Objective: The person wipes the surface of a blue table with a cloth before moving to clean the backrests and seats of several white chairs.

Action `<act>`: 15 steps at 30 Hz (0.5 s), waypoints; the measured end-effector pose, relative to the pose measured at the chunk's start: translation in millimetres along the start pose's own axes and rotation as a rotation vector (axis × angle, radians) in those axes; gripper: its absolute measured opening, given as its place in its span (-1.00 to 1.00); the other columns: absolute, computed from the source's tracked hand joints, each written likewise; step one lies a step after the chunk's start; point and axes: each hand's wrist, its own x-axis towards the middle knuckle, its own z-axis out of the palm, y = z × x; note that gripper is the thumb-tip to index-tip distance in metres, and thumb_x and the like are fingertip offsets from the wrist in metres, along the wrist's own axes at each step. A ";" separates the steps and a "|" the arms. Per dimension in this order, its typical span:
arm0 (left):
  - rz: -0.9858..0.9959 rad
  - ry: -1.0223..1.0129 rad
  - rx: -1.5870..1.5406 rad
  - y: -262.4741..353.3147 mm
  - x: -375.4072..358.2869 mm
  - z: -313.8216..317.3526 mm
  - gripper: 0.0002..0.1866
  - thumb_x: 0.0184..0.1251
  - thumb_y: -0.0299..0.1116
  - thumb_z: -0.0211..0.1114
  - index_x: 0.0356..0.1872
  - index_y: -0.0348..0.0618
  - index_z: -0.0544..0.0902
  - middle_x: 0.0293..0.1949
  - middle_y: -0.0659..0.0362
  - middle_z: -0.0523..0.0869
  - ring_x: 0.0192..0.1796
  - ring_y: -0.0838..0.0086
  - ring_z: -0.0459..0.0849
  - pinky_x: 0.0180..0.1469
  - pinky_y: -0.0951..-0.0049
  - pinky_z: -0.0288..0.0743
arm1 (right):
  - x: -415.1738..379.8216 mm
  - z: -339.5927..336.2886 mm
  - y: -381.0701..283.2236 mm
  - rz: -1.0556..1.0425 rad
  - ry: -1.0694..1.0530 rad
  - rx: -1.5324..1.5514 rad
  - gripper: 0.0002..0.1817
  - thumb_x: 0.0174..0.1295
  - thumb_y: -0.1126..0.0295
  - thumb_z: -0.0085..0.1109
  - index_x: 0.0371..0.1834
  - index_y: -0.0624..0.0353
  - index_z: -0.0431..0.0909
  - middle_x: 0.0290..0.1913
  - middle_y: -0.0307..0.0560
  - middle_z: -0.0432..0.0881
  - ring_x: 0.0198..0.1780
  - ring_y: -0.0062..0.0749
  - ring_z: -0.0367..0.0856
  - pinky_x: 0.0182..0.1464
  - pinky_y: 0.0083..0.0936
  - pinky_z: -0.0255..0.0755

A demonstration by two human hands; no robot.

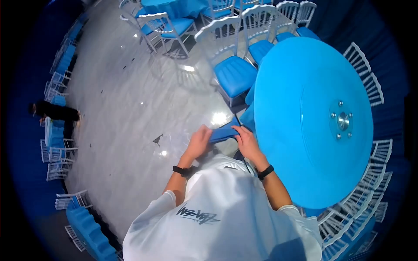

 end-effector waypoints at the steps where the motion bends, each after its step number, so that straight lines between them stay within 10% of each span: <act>1: -0.034 -0.020 -0.014 12.9 6.8 -9.7 -0.67 0.64 -0.14 0.39 -0.03 -0.22 0.55 -0.33 0.13 0.64 -0.26 0.50 0.56 -0.14 0.32 0.53 | 13.7 3.9 4.8 0.017 -0.011 0.069 -0.65 0.40 0.60 0.23 0.24 0.24 0.69 0.00 0.20 0.72 0.08 0.23 0.69 0.19 -0.03 0.56; 7: 0.237 -0.340 0.392 16.5 82.8 -73.3 -0.31 0.08 -0.32 0.70 0.20 -0.03 0.47 -0.02 -0.12 0.82 0.04 -0.24 0.76 -0.01 -0.04 0.64 | 103.4 16.1 13.5 0.295 -0.271 0.300 -0.69 0.45 0.32 0.32 0.16 0.23 0.68 -0.04 0.29 0.78 0.02 0.31 0.75 0.06 -0.03 0.61; 11: 0.222 -0.242 0.398 -19.0 152.9 -122.7 -0.51 0.16 -0.54 0.47 0.12 -0.06 0.53 -0.07 -0.04 0.81 0.02 -0.17 0.76 -0.02 -0.09 0.62 | 171.0 11.3 -11.7 -0.004 -0.368 -0.210 -0.64 0.47 0.13 0.38 0.10 0.17 0.71 -0.06 0.27 0.80 0.00 0.28 0.76 0.03 0.05 0.62; 15: 0.394 -0.144 0.523 -69.5 228.1 -159.3 -0.68 0.16 -0.62 0.34 -0.05 -0.07 0.71 -0.15 0.03 0.79 0.07 -0.04 0.77 0.02 -0.02 0.67 | 218.7 18.9 11.6 0.168 -0.463 -0.281 -0.58 0.41 0.07 0.48 0.09 0.18 0.73 -0.09 0.27 0.80 -0.05 0.27 0.76 -0.06 0.08 0.60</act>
